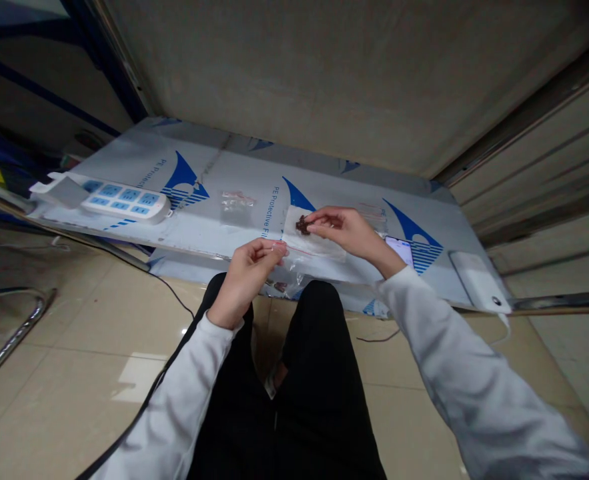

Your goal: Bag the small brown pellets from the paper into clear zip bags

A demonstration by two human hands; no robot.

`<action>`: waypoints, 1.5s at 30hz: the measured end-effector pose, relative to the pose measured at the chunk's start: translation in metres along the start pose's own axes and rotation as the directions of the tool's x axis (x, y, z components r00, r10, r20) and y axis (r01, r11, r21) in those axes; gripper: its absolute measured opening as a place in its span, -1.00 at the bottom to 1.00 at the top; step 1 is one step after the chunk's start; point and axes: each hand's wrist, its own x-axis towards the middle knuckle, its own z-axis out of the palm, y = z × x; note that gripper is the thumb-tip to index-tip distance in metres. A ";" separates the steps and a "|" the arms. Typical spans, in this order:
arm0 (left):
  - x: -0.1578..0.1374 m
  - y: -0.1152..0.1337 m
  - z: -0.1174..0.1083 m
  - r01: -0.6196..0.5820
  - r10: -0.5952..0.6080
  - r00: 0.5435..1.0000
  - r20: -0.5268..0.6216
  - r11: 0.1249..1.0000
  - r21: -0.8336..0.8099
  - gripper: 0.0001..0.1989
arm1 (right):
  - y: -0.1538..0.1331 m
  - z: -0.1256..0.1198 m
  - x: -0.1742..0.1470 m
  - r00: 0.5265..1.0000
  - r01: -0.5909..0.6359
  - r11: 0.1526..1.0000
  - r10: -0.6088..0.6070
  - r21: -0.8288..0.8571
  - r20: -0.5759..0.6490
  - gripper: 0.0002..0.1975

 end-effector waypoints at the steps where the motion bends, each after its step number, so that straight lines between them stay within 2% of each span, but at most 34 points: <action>1: 0.000 -0.001 -0.001 0.011 -0.011 1.000 -0.027 1.000 -0.002 -0.73 | 0.015 0.001 0.002 0.995 -0.051 0.997 0.045 -0.064 -0.093 -0.81; 3: 0.001 -0.002 -0.003 0.033 -0.034 0.998 -0.055 0.999 -0.016 -0.71 | 0.045 0.005 0.007 0.966 -0.180 0.958 0.130 -0.222 -0.222 -0.87; 5: 0.002 -0.004 -0.005 0.042 -0.044 0.997 -0.065 0.999 -0.034 -0.70 | 0.067 0.011 0.008 0.946 -0.275 0.889 0.183 -0.365 -0.268 -0.89; 7: 0.002 -0.005 -0.005 0.036 -0.038 0.998 -0.058 0.998 -0.047 -0.69 | 0.077 0.018 0.006 0.941 -0.305 0.835 0.191 -0.458 -0.278 -0.86; 9: 0.002 -0.005 -0.006 0.023 -0.026 0.999 -0.047 0.998 -0.056 -0.69 | 0.072 0.026 0.000 0.928 -0.304 0.828 0.145 -0.472 -0.343 -0.81; 11: 0.001 -0.005 -0.006 0.009 -0.012 0.999 -0.033 0.998 -0.069 -0.70 | 0.053 0.034 -0.012 0.895 -0.264 0.896 0.088 -0.358 -0.437 -0.73; 13: 0.000 -0.005 -0.006 -0.005 0.003 1.000 -0.030 0.997 -0.083 -0.71 | 0.028 0.043 -0.029 0.877 -0.174 0.980 0.108 -0.101 -0.469 -0.64; 14: -0.001 -0.005 -0.006 -0.015 0.012 0.999 -0.032 0.996 -0.086 -0.71 | 0.014 0.048 -0.038 0.888 -0.139 0.988 0.154 0.066 -0.434 -0.62; 16: -0.004 -0.005 -0.004 -0.033 0.030 0.999 -0.035 0.997 -0.075 -0.71 | -0.010 0.058 -0.053 0.918 -0.131 0.939 0.235 0.316 -0.318 -0.68; 18: -0.008 -0.004 -0.002 -0.041 0.040 0.999 -0.023 0.997 -0.059 -0.71 | -0.026 0.065 -0.063 0.894 -0.123 0.873 0.303 0.472 -0.329 -0.76; 19: -0.010 -0.003 -0.001 -0.046 0.046 0.999 -0.009 0.998 -0.054 -0.71 | -0.030 0.068 -0.066 0.867 -0.107 0.850 0.334 0.516 -0.369 -0.80; 22: -0.014 -0.001 0.001 -0.086 0.087 0.996 0.022 0.996 -0.036 -0.76 | -0.033 0.070 -0.069 0.805 -0.071 0.836 0.370 0.545 -0.463 -0.84; 24: -0.015 0.000 0.003 -0.138 0.138 0.990 0.023 0.990 -0.008 -0.79 | -0.032 0.070 -0.071 0.812 -0.084 0.835 0.374 0.544 -0.448 -0.82; 27: -0.017 -0.001 0.006 -0.221 0.221 0.975 0.009 0.975 0.033 -0.81 | -0.032 0.070 -0.075 0.845 -0.112 0.795 0.392 0.597 -0.364 -0.77; 30: -0.018 -0.002 0.010 -0.258 0.258 0.966 0.016 0.964 0.067 -0.83 | -0.035 0.073 -0.079 0.831 -0.068 0.769 0.396 0.635 -0.391 -0.84; 33: -0.018 -0.004 0.014 -0.249 0.247 0.968 0.038 0.966 0.065 -0.83 | -0.035 0.075 -0.082 0.810 -0.040 0.773 0.396 0.633 -0.432 -0.87; 36: -0.017 -0.007 0.015 -0.214 0.210 0.974 0.086 0.976 0.037 -0.80 | -0.034 0.074 -0.082 0.837 -0.058 0.774 0.382 0.630 -0.392 -0.85; 39: -0.017 -0.009 0.014 -0.222 0.217 0.973 0.079 0.973 0.060 -0.80 | -0.035 0.072 -0.083 0.866 -0.060 0.768 0.358 0.638 -0.349 -0.81; 42: -0.018 -0.009 0.013 -0.251 0.245 0.967 0.071 0.962 0.106 -0.82 | -0.035 0.072 -0.084 0.846 -0.061 0.764 0.381 0.642 -0.373 -0.80; 45: -0.019 -0.008 0.014 -0.220 0.212 0.973 0.087 0.970 0.106 -0.82 | -0.034 0.073 -0.085 0.838 -0.059 0.785 0.375 0.617 -0.397 -0.82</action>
